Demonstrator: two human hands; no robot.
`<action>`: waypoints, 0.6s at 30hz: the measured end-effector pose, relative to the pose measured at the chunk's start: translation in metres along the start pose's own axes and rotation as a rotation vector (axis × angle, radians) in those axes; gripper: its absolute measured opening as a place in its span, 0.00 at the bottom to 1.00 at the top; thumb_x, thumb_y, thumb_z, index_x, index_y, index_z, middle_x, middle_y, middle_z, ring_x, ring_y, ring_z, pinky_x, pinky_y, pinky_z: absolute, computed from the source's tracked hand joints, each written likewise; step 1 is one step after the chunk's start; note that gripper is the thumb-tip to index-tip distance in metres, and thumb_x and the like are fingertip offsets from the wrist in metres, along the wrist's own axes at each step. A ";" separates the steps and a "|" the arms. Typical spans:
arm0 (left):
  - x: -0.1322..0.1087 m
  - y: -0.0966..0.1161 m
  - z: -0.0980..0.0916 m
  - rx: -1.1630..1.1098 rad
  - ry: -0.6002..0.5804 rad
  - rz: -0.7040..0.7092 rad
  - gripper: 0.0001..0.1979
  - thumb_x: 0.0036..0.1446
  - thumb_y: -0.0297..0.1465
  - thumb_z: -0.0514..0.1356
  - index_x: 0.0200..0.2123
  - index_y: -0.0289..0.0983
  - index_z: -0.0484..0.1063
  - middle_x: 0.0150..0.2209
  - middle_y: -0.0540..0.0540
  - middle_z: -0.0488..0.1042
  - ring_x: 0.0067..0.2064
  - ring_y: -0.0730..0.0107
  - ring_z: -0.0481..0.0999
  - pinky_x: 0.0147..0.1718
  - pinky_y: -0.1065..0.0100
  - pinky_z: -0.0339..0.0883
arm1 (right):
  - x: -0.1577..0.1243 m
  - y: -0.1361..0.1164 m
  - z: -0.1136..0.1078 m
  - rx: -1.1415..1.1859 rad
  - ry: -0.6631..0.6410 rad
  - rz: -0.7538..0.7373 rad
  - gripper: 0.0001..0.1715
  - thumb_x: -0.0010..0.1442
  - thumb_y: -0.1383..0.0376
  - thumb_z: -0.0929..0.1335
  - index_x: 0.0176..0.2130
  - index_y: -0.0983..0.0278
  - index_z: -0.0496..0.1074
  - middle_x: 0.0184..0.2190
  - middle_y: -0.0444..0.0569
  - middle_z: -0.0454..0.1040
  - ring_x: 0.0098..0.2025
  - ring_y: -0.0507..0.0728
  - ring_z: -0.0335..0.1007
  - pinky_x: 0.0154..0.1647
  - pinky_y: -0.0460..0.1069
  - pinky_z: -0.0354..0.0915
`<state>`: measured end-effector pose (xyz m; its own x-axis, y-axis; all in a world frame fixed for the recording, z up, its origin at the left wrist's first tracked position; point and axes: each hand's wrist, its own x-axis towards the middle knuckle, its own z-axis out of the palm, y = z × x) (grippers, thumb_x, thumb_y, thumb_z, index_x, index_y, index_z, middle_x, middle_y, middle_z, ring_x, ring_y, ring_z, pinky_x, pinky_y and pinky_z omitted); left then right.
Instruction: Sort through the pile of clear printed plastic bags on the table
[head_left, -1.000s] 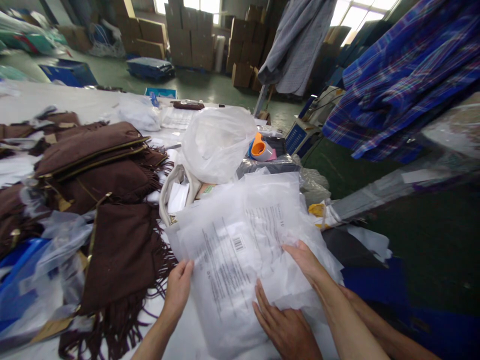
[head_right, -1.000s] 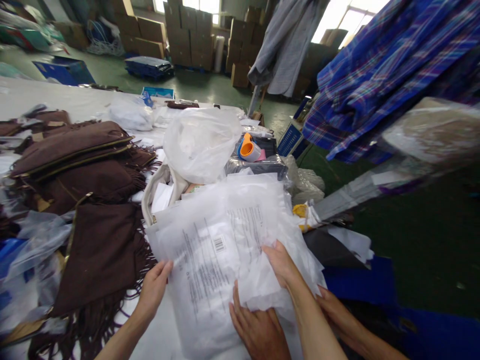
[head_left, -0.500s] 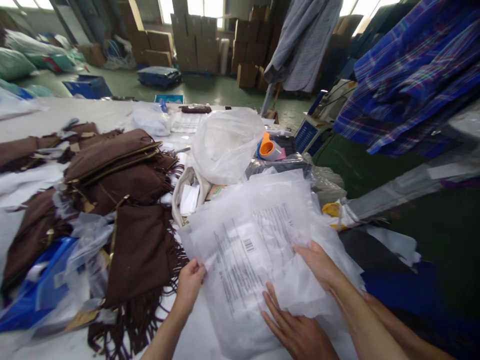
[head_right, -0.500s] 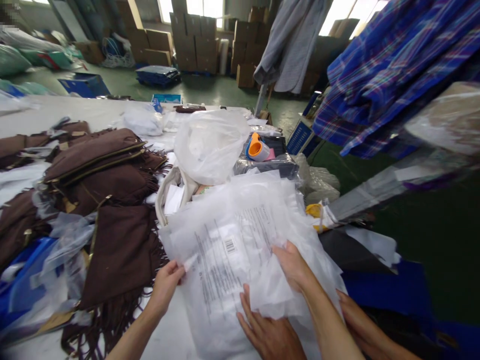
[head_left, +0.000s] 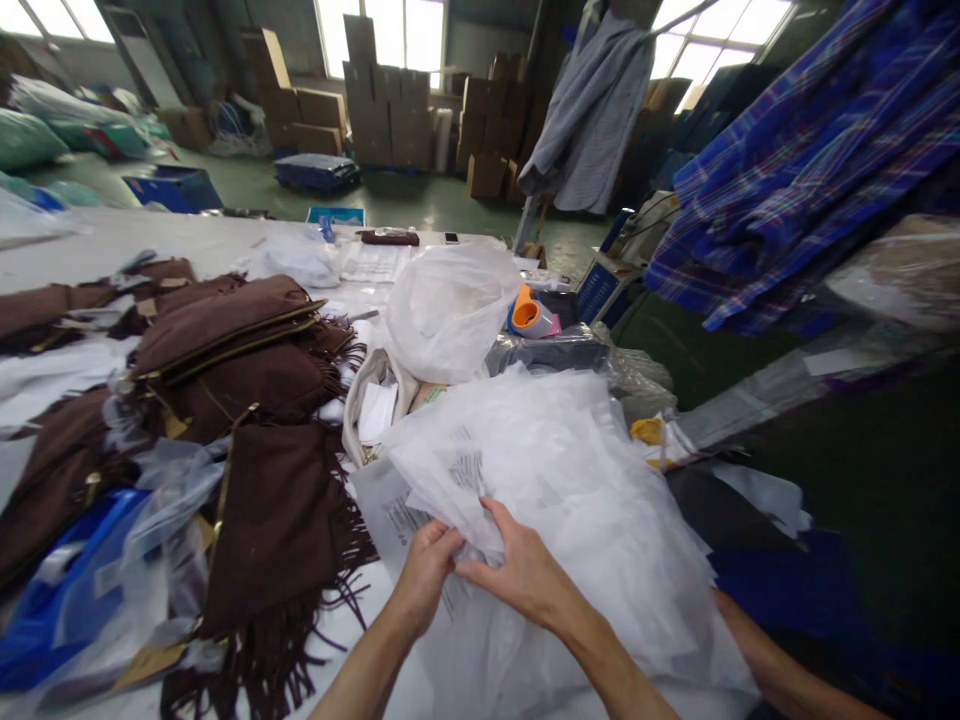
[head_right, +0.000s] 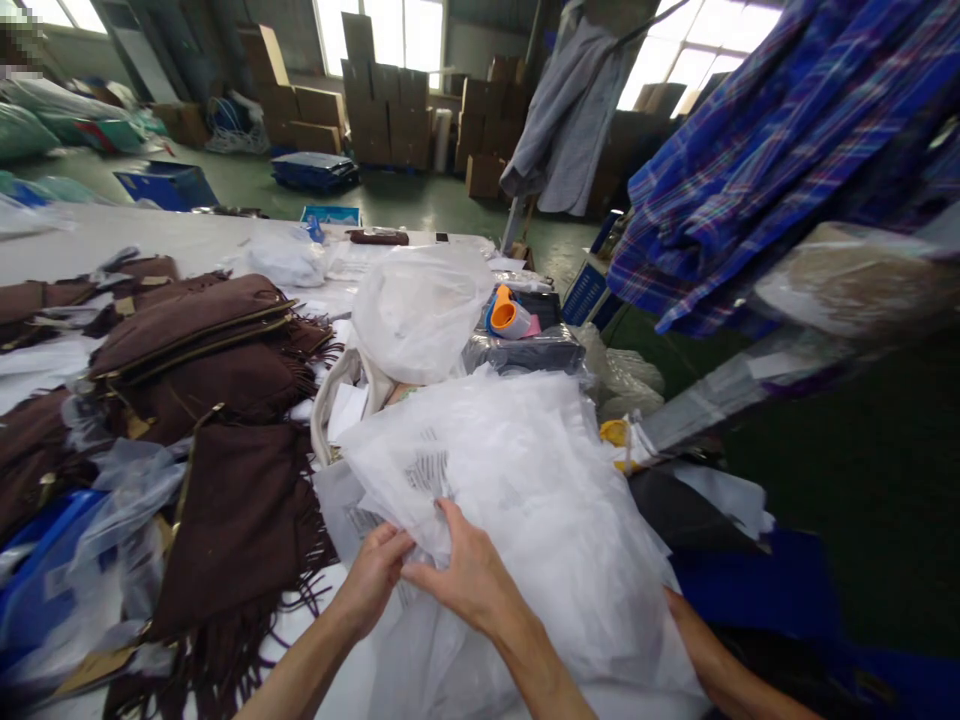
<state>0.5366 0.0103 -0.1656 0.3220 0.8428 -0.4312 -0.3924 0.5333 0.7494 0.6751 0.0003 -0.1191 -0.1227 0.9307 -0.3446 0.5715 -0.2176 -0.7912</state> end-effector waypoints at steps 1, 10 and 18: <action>0.000 -0.001 0.001 -0.012 0.001 -0.009 0.21 0.44 0.39 0.67 0.40 0.33 0.78 0.34 0.43 0.81 0.42 0.55 0.78 0.45 0.61 0.69 | 0.001 0.001 0.003 -0.013 0.016 0.030 0.49 0.47 0.56 0.72 0.62 0.70 0.56 0.56 0.61 0.69 0.56 0.65 0.67 0.57 0.56 0.62; -0.004 -0.004 -0.059 0.007 0.157 -0.096 0.22 0.40 0.43 0.68 0.34 0.32 0.75 0.26 0.46 0.79 0.31 0.60 0.77 0.33 0.64 0.69 | 0.016 0.053 -0.029 0.395 0.202 0.197 0.26 0.51 0.51 0.67 0.42 0.66 0.72 0.41 0.54 0.79 0.47 0.66 0.72 0.53 0.58 0.64; -0.005 -0.013 -0.100 0.081 0.267 -0.116 0.24 0.39 0.45 0.67 0.34 0.33 0.74 0.27 0.46 0.79 0.28 0.62 0.76 0.31 0.65 0.67 | -0.011 0.069 -0.100 0.786 0.310 0.434 0.25 0.44 0.60 0.75 0.43 0.64 0.72 0.35 0.52 0.81 0.37 0.65 0.77 0.35 0.55 0.73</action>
<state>0.4539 0.0061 -0.2235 0.1189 0.7715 -0.6250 -0.2930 0.6287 0.7203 0.7971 0.0046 -0.1196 0.2572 0.7345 -0.6280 -0.2065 -0.5931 -0.7782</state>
